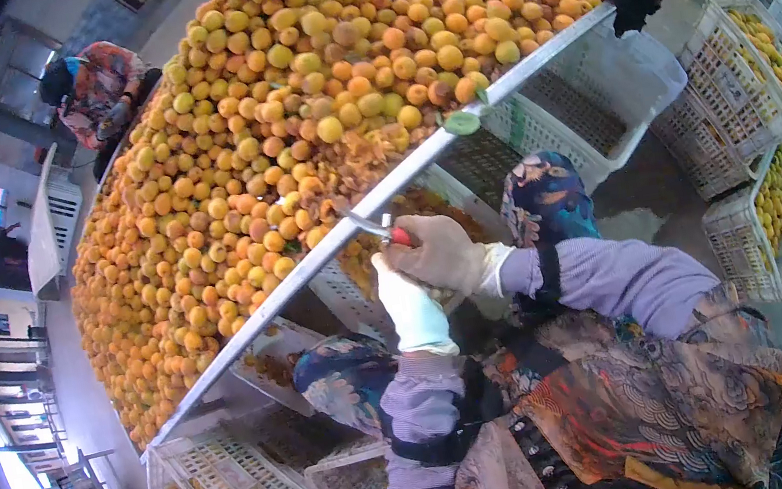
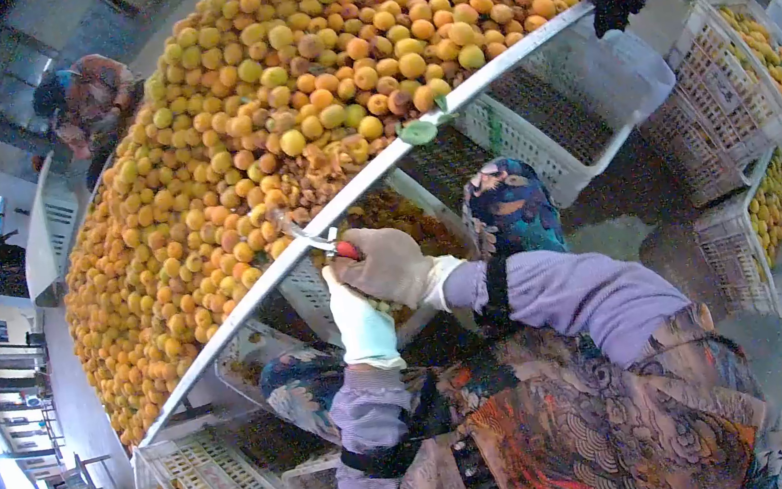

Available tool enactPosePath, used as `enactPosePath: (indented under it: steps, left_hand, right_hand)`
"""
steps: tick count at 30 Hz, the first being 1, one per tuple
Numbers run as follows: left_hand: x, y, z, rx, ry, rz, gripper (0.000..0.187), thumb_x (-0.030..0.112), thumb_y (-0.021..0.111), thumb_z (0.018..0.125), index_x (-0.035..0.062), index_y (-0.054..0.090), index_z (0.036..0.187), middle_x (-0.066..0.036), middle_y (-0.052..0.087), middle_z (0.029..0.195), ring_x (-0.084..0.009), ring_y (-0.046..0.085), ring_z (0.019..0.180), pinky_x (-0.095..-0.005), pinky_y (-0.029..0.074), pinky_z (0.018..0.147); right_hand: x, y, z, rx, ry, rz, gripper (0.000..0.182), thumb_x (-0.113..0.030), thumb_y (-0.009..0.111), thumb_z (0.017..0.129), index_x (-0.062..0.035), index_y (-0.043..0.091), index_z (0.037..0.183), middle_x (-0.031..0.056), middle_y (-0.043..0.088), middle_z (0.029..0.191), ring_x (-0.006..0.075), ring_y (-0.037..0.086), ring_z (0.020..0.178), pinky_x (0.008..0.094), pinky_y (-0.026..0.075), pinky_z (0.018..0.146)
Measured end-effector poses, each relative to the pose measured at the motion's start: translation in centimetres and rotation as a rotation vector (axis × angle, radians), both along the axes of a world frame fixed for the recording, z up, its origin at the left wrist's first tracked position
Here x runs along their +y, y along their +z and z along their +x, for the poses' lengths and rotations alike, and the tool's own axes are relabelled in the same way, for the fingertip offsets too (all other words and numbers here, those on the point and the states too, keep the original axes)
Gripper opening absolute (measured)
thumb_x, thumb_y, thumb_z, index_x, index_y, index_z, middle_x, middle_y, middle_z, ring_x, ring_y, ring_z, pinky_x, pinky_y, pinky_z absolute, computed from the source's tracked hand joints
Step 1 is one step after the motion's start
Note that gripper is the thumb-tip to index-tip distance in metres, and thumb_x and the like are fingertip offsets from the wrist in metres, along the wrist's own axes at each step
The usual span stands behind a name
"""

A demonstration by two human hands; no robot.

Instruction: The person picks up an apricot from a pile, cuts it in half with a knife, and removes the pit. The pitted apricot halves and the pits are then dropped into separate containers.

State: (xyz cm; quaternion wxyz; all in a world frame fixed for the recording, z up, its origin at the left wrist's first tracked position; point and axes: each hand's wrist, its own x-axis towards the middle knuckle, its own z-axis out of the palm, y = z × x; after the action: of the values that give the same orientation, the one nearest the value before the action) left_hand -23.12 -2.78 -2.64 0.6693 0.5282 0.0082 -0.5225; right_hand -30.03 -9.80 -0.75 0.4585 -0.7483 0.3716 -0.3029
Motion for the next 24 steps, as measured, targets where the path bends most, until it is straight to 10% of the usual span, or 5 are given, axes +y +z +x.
enactPosePath:
  steps: [3, 10, 17, 19, 24]
  left_hand:
    - [0.6, 1.4, -1.1, 0.218, -0.023, 0.106, 0.042, 0.057, 0.044, 0.088, 0.0173, 0.056, 0.096, 0.0, 0.058, 0.077, -0.014, 0.052, 0.059, -0.031, 0.04, 0.048]
    - [1.6, 0.5, 0.4, 0.431, -0.205, -0.346, 0.046, 0.056, 0.04, 0.09, 0.0171, 0.039, 0.066, 0.004, 0.024, 0.049, -0.0111, 0.023, 0.047, -0.0277, 0.024, 0.053]
    - [1.9, 0.3, 0.9, 0.22, -0.092, -0.252, 0.044, 0.055, 0.039, 0.091, 0.0138, 0.05, 0.08, 0.003, 0.028, 0.052, -0.0135, 0.028, 0.05, -0.0295, 0.028, 0.054]
    - [2.0, -0.4, 1.7, -0.089, -0.112, -0.202, 0.054, 0.053, 0.034, 0.094, 0.0025, 0.052, 0.098, -0.001, 0.035, 0.056, -0.0154, 0.037, 0.051, -0.0342, 0.039, 0.058]
    - [2.5, -1.2, 4.1, 0.076, -0.053, -0.291, 0.051, 0.051, 0.039, 0.093, 0.0017, 0.051, 0.101, 0.0, 0.033, 0.058, -0.0166, 0.038, 0.057, -0.0343, 0.04, 0.063]
  right_hand:
    - [-0.4, -0.1, -0.9, -0.012, 0.065, -0.119, 0.024, -0.031, 0.063, 0.078, -0.0078, 0.06, 0.081, 0.0168, 0.06, 0.07, 0.0352, 0.06, 0.068, 0.0403, 0.048, 0.059]
    - [-2.0, -0.5, -0.6, -0.628, 0.088, 0.92, 0.015, -0.021, 0.056, 0.089, -0.0057, 0.058, 0.089, -0.0034, 0.054, 0.072, 0.0067, 0.05, 0.064, 0.0233, 0.041, 0.057]
    - [-1.1, -0.4, -2.0, -0.552, 0.016, 1.125, 0.025, -0.032, 0.06, 0.086, -0.0079, 0.056, 0.089, -0.0011, 0.056, 0.077, 0.007, 0.052, 0.067, 0.0219, 0.041, 0.06]
    - [-1.1, -0.3, -2.0, -0.511, 0.008, 1.138, 0.028, -0.037, 0.056, 0.087, -0.0082, 0.056, 0.087, -0.0003, 0.056, 0.071, 0.0091, 0.052, 0.059, 0.0235, 0.041, 0.051]
    - [-1.0, -0.3, -2.2, -0.482, 0.103, 1.203, 0.032, -0.04, 0.049, 0.09, -0.0096, 0.051, 0.078, 0.0028, 0.052, 0.058, 0.0133, 0.043, 0.039, 0.0265, 0.031, 0.032]
